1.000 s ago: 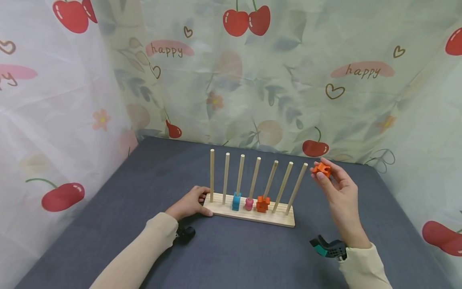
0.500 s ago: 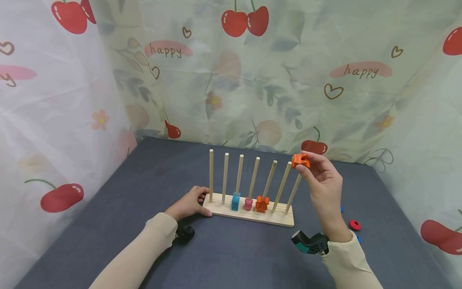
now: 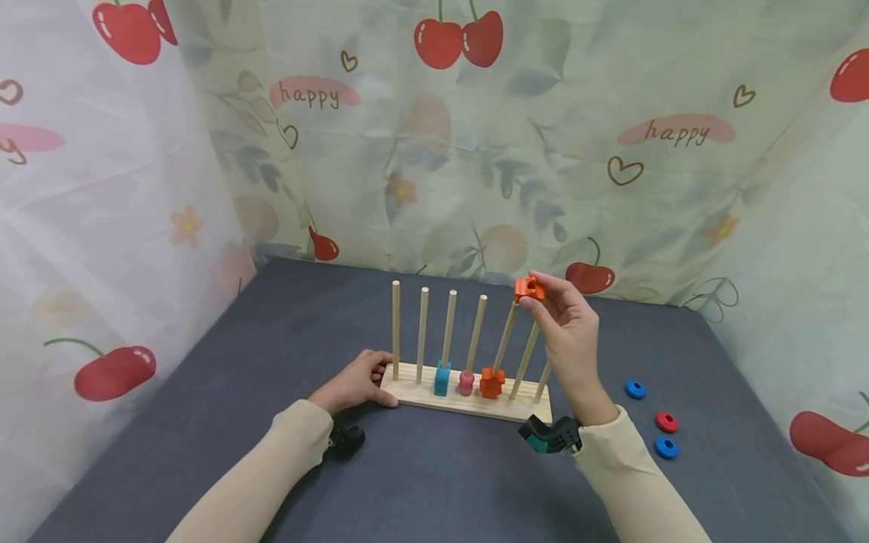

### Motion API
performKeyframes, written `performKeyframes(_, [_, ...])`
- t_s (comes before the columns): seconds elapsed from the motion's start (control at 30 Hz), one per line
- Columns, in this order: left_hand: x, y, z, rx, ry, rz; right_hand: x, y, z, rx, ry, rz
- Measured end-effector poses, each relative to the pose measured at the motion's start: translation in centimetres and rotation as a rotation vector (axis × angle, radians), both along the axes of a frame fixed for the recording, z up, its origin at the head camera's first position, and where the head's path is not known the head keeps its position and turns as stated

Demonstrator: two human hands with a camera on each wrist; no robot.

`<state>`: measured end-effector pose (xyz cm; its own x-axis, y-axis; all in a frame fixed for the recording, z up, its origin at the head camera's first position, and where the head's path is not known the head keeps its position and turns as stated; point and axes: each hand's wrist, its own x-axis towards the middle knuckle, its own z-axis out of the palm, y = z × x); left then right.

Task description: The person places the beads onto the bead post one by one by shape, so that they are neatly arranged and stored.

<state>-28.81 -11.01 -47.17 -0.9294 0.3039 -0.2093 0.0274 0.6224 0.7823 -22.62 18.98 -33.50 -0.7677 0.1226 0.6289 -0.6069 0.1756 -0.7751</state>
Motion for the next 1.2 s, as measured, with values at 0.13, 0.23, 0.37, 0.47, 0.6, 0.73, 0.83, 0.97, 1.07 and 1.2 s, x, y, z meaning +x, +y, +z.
performKeyframes(0.13, [0.1,0.0,0.0,-0.001,0.003,0.001,-0.7,-0.2,-0.5,0.007,-0.016,-0.002])
performKeyframes(0.23, [0.1,0.1,0.0,-0.001,0.002,0.0,-0.9,-0.3,-0.8,0.019,-0.038,-0.008])
performKeyframes(0.37, [0.1,0.1,0.0,-0.003,0.004,0.0,-1.0,-0.3,-1.2,0.051,-0.08,-0.027])
performKeyframes(0.47, [0.1,0.0,0.0,-0.006,0.006,0.0,-1.0,-0.2,-1.5,0.073,-0.116,-0.041])
performKeyframes(0.6, [0.1,0.0,0.0,-0.003,0.005,0.001,-0.9,-0.3,-2.0,0.079,-0.163,-0.053])
performKeyframes(0.73, [0.0,0.0,-0.1,0.002,0.009,0.002,-0.8,-0.4,-2.6,0.035,-0.184,-0.044])
performKeyframes(0.83, [0.0,0.0,-0.1,0.003,0.012,-0.001,-0.8,-0.4,-3.2,0.005,-0.21,-0.037])
performKeyframes(0.97, [0.1,0.0,-0.1,0.006,0.013,-0.002,-0.7,-0.4,-4.2,0.0,-0.274,-0.049])
performKeyframes(1.07, [0.1,0.1,-0.1,0.011,0.01,0.0,-0.6,-0.4,-5.2,0.004,-0.321,-0.059])
performKeyframes(1.2, [0.0,0.1,0.0,0.013,0.004,0.006,-0.6,-0.5,-6.6,0.015,-0.354,-0.071])
